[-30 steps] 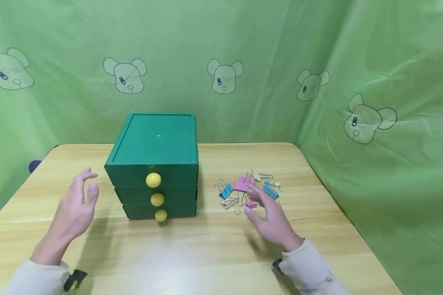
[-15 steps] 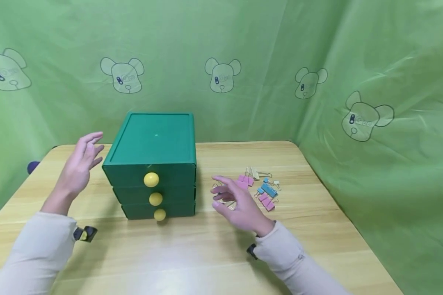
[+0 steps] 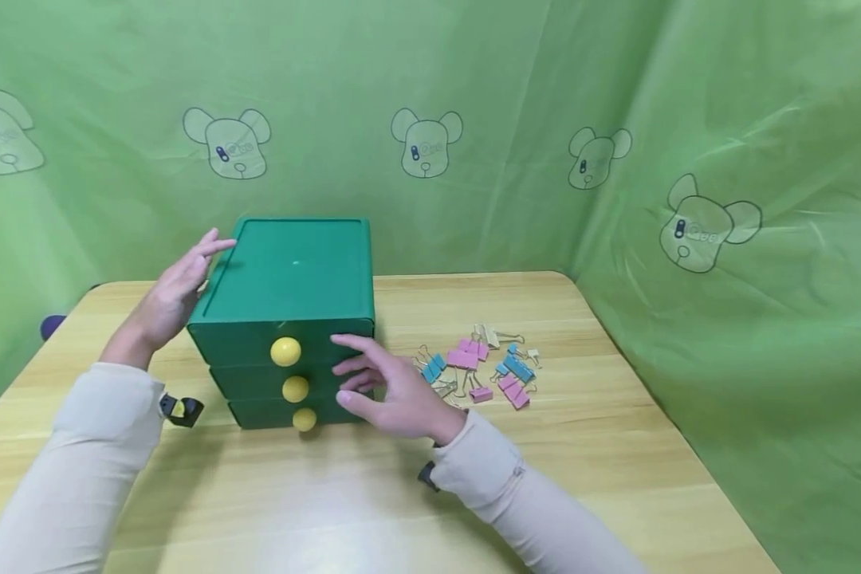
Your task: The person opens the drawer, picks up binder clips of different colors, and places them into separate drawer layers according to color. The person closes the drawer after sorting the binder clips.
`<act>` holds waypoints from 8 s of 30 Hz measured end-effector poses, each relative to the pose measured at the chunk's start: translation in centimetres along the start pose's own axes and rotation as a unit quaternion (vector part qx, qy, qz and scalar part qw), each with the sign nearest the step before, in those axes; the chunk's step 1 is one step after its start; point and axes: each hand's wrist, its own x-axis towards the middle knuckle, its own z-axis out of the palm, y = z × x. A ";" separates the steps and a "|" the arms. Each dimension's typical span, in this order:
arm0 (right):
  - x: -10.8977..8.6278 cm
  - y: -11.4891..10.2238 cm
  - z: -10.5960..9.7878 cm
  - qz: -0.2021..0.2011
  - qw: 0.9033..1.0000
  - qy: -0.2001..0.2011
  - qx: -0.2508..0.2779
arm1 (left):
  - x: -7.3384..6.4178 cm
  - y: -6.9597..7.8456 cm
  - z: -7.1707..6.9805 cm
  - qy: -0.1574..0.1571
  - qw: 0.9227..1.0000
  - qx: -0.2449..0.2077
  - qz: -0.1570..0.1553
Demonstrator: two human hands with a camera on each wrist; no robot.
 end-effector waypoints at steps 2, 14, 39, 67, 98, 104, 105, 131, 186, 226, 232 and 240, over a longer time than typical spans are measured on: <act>0.6 -0.2 0.4 0.002 1.000 -0.012 0.007 | 0.2 -0.4 0.0 -0.010 1.000 -0.013 0.000; 2.8 -1.3 2.0 -0.002 0.998 -0.049 0.047 | 0.2 -1.4 1.2 0.026 0.994 -0.105 -0.016; 3.0 -1.7 2.9 0.003 0.996 -0.044 0.072 | 0.2 -1.7 1.9 0.039 0.992 -0.116 -0.013; 0.9 -3.9 3.1 -0.029 0.995 -0.080 0.055 | 0.7 -2.1 1.6 0.066 0.996 -0.062 -0.013; -0.7 -4.9 3.5 -0.060 0.993 -0.103 0.000 | 1.6 -2.9 1.3 0.065 0.996 -0.057 0.005; -0.8 -5.0 3.2 -0.067 0.992 -0.107 -0.008 | 1.6 -2.8 1.4 0.062 0.996 -0.061 0.008; -0.9 -5.1 3.1 -0.068 0.992 -0.107 -0.009 | 1.7 -2.8 1.4 0.063 0.996 -0.062 0.008; -3.5 -4.2 -4.3 -0.111 0.986 0.114 -0.039 | 1.9 -2.9 1.2 0.063 0.996 -0.069 0.008; -4.3 8.2 -6.3 0.271 0.922 0.000 -0.277 | 1.5 -2.8 1.5 0.061 0.996 -0.071 -0.004; -3.7 7.8 -5.9 0.274 0.922 0.032 -0.271 | 1.5 -3.0 1.4 0.069 0.995 -0.069 -0.011; -3.9 7.6 -6.0 0.270 0.924 0.038 -0.268 | 1.5 -3.0 1.4 0.073 0.995 -0.070 -0.003; -4.0 7.2 -6.0 0.250 0.923 0.050 -0.289 | 1.5 -3.0 1.5 0.077 0.995 -0.065 0.002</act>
